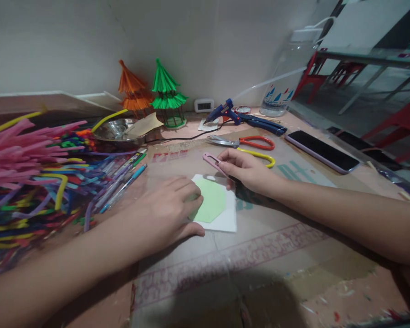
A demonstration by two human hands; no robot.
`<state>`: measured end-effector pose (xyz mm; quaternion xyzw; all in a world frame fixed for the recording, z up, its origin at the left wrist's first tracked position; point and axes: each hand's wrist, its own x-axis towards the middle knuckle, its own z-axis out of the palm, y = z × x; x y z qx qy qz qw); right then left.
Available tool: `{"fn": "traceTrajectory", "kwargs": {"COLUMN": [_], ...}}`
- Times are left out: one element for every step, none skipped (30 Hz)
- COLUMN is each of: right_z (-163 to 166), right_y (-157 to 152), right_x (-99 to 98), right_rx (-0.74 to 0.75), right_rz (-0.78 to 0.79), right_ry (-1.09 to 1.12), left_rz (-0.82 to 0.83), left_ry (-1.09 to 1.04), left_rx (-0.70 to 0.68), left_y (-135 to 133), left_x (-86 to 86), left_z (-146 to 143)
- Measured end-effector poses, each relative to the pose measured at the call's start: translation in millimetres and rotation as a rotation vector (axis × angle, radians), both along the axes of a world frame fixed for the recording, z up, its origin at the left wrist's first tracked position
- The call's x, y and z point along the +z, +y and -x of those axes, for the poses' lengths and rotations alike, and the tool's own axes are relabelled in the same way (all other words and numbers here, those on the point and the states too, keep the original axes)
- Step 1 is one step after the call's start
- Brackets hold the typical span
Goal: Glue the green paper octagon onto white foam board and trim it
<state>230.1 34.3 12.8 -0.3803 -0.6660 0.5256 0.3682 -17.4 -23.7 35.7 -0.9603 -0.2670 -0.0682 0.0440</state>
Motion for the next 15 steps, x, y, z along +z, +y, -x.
{"fn": "traceTrajectory", "kwargs": {"right_z": [0,0,0,0,-1,-1,-1,-2,-2,-1,-1,1,2,3,4], "right_y": [0,0,1,1,1,0,-1,-3,-5,-8,-11,-14,-15,-15,-13], "right_x": [-0.1,-0.2,-0.3,-0.2,0.1,0.8,2.0,3.7,5.7,7.8,9.7,11.1,11.7,11.4,10.5], "right_rx": [0.000,-0.003,-0.006,-0.010,-0.015,-0.018,-0.014,0.005,0.041,0.098,0.170,0.246,0.306,0.326,0.297], "right_rz": [0.000,-0.003,-0.007,-0.008,-0.004,0.005,0.020,0.044,0.077,0.124,0.188,0.271,0.367,0.455,0.505], "right_ry": [0.000,0.002,0.004,0.007,0.015,0.036,0.075,0.130,0.192,0.252,0.300,0.323,0.321,0.304,0.289], "left_rz": [0.015,0.031,0.048,0.068,0.094,0.123,0.156,0.191,0.231,0.273,0.313,0.345,0.368,0.379,0.380], "left_ry": [0.000,-0.003,-0.013,-0.029,-0.048,-0.067,-0.082,-0.089,-0.085,-0.075,-0.064,-0.057,-0.053,-0.052,-0.051], "left_rx": [0.011,0.025,0.039,0.052,0.056,0.050,0.042,0.037,0.041,0.060,0.089,0.124,0.158,0.189,0.216], "left_y": [1,2,4,6,9,13,17,21,24,27,29,30,30,28,26], "left_x": [1.0,1.8,2.4,2.7,2.6,2.2,1.3,0.1,-1.3,-2.7,-4.0,-4.9,-5.4,-5.7,-5.9], "left_z": [1,2,4,6,9,11,14,16,17,17,17,15,13,10,7]}}
